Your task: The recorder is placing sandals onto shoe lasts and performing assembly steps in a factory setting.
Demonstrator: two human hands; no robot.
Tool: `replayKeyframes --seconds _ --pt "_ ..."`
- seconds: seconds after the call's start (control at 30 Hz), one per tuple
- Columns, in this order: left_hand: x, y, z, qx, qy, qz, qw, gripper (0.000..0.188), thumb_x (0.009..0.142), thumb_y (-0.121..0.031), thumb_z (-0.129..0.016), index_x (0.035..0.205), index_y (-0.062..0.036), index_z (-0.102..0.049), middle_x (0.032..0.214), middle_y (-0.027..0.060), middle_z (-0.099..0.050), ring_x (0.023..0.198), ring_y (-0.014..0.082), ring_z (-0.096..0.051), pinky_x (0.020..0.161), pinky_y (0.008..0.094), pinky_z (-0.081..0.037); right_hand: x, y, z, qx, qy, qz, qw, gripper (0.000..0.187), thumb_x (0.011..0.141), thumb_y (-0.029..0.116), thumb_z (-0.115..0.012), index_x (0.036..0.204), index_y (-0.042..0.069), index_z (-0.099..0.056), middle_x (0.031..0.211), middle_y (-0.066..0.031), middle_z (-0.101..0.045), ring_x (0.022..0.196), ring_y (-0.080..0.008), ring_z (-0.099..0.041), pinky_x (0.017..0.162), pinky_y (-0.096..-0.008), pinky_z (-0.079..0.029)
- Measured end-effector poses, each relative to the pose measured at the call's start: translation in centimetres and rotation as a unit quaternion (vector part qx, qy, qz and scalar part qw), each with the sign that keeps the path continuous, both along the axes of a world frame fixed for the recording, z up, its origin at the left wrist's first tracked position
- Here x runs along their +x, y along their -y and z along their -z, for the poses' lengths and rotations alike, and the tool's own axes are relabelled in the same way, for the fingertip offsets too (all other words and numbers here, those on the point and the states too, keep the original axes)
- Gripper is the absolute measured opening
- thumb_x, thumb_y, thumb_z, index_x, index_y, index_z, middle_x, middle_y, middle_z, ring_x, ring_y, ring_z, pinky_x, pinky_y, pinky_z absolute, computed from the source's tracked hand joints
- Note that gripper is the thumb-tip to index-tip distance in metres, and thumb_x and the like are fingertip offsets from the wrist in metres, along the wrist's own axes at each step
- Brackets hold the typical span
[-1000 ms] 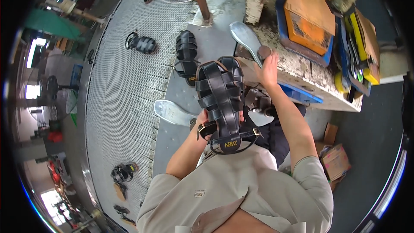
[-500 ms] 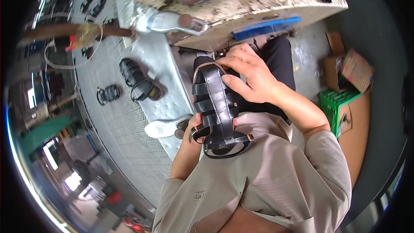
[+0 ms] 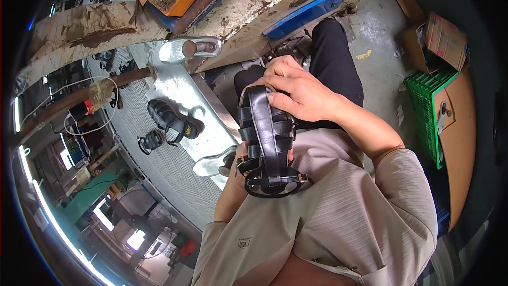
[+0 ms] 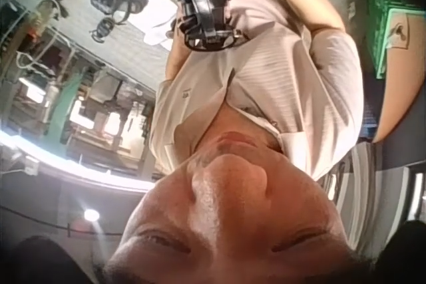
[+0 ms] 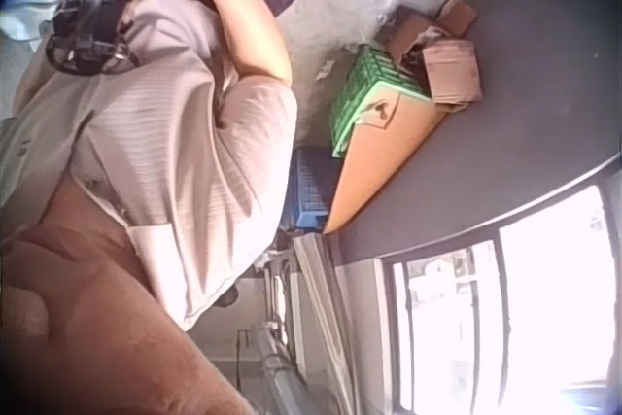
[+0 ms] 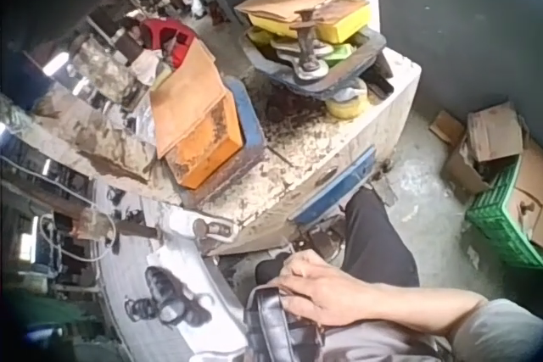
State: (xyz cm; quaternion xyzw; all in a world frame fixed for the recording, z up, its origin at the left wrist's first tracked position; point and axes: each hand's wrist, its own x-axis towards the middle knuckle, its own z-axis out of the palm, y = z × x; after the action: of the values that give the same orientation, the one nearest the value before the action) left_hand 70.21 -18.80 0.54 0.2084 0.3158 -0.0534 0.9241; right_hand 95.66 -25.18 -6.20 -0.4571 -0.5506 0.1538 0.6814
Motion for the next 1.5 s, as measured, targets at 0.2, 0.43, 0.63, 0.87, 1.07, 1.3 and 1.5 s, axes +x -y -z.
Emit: replayKeyframes --seconds 0.2,0.43,0.63,0.87,1.07,1.3,1.5 --pt "1.0 0.4 0.8 -0.005 -0.029 -0.017 0.999 0.114 0.076 -0.068 -0.081 0.145 0.0144 -0.042 0.128 0.0371 -0.060 0.112 0.0484 -0.068 0.094 0.0551 -0.061 0.3 0.7 0.9 0.031 -0.038 0.013 0.999 0.026 0.092 0.015 -0.070 0.112 -0.002 -0.072 0.107 -0.0174 -0.061 0.108 -0.0387 -0.055 0.096 -0.0459 -0.048" --pt "1.8 0.8 1.1 -0.049 -0.082 -0.009 0.995 0.084 0.102 -0.063 -0.047 0.151 0.0052 -0.045 0.130 0.0282 -0.065 0.117 0.0374 -0.070 0.101 0.0483 -0.059 -0.3 1.0 2.8 0.068 -0.021 0.085 0.994 0.027 0.090 0.005 -0.064 0.113 -0.008 -0.069 0.107 -0.0197 -0.061 0.110 -0.0401 -0.060 0.103 -0.0490 -0.049" --pt "2.4 1.1 0.8 0.011 -0.001 0.023 1.000 0.083 0.100 -0.058 -0.062 0.152 0.0042 -0.044 0.130 0.0275 -0.066 0.114 0.0380 -0.072 0.099 0.0476 -0.061 0.8 1.6 3.4 0.057 -0.115 -0.065 0.990 0.053 0.099 0.032 -0.049 0.126 -0.009 -0.067 0.119 -0.0241 -0.061 0.127 -0.0399 -0.053 0.114 -0.0488 -0.039" --pt "2.3 2.2 -0.9 0.142 -0.100 0.016 0.985 0.090 0.100 -0.059 -0.063 0.155 0.0065 -0.035 0.137 0.0320 -0.059 0.115 0.0460 -0.070 0.095 0.0535 -0.063 2.9 1.3 2.6 0.040 -0.124 -0.088 0.988 0.040 0.100 0.030 -0.059 0.114 -0.005 -0.073 0.108 -0.0173 -0.072 0.107 -0.0333 -0.063 0.104 -0.0441 -0.045" --pt "1.6 1.9 -0.9 0.174 -0.092 0.053 0.979 0.098 0.095 -0.059 -0.071 0.158 0.0056 -0.032 0.140 0.0309 -0.058 0.114 0.0482 -0.070 0.095 0.0529 -0.063 4.4 1.8 0.9 0.012 -0.026 -0.139 0.990 0.027 0.096 0.024 -0.069 0.106 0.000 -0.077 0.097 -0.0129 -0.073 0.095 -0.0310 -0.063 0.092 -0.0422 -0.049" --pt "2.9 3.3 -3.4 0.156 -0.135 -0.002 0.979 0.085 0.092 -0.044 -0.077 0.152 0.0069 -0.044 0.138 0.0228 -0.065 0.123 0.0312 -0.070 0.106 0.0422 -0.059 2.3 1.5 1.1 0.090 -0.017 -0.057 0.994 0.016 0.087 0.010 -0.073 0.097 -0.002 -0.073 0.088 -0.0149 -0.065 0.093 -0.0349 -0.062 0.085 -0.0445 -0.053" --pt "1.2 3.1 -2.3 0.030 -0.120 -0.031 0.992 0.090 0.098 -0.054 -0.068 0.158 0.0035 -0.034 0.144 0.0313 -0.056 0.127 0.0491 -0.063 0.107 0.0561 -0.057 0.8 0.9 0.3 0.150 0.098 0.074 0.981 0.018 0.086 0.009 -0.074 0.099 -0.003 -0.073 0.090 -0.0150 -0.063 0.094 -0.0365 -0.063 0.086 -0.0469 -0.054"
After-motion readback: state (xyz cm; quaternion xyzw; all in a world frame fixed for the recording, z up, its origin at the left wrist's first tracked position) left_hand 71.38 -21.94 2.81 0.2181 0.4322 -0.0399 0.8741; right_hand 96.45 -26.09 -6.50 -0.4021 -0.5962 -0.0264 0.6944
